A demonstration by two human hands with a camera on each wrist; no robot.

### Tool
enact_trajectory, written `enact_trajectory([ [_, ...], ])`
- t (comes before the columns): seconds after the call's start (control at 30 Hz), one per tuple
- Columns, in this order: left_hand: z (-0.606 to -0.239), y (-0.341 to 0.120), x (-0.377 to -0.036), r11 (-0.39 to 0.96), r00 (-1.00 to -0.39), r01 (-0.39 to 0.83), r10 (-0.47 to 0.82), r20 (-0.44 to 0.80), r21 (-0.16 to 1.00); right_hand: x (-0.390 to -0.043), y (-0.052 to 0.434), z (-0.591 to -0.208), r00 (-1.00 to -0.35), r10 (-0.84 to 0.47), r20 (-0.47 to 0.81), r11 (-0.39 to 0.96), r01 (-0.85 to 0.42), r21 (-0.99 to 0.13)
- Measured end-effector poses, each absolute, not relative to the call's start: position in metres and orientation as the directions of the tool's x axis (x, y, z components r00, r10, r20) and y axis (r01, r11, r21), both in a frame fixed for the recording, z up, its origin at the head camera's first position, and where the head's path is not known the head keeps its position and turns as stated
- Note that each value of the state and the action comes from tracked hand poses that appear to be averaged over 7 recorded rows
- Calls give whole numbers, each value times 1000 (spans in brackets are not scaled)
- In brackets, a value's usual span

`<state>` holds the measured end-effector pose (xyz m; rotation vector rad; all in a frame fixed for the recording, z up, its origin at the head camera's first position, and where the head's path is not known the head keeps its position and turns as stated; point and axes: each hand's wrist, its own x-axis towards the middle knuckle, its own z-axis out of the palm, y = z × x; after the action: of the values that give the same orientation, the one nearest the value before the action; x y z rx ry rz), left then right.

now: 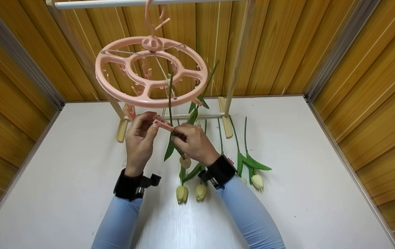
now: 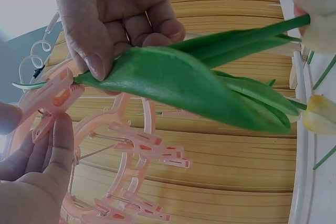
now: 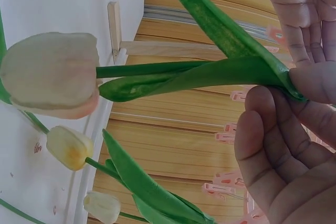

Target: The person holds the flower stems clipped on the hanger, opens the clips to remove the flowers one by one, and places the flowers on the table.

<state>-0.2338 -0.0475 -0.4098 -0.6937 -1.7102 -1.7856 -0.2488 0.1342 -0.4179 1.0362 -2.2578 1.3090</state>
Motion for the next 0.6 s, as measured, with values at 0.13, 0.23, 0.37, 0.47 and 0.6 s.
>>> enact_trajectory([
  [0.13,-410,-48,-234,-17,-703,711,-43,710,703,-249,134,-419,-676,-414,610,315,-735,-601],
  [0.23,-410,-48,-234,-12,-698,716,-40,715,698,-249,134,-419,-677,-411,611,314,-734,-602],
  [0.37,-410,-48,-234,-9,-689,724,-46,723,690,-249,134,-420,-677,-414,608,310,-733,-605],
  [0.47,-410,-48,-234,-9,-685,728,-50,727,685,-249,134,-419,-679,-417,604,313,-731,-606],
  [0.6,-410,-48,-234,-14,-682,731,-54,730,682,-249,134,-419,-679,-417,604,318,-732,-603],
])
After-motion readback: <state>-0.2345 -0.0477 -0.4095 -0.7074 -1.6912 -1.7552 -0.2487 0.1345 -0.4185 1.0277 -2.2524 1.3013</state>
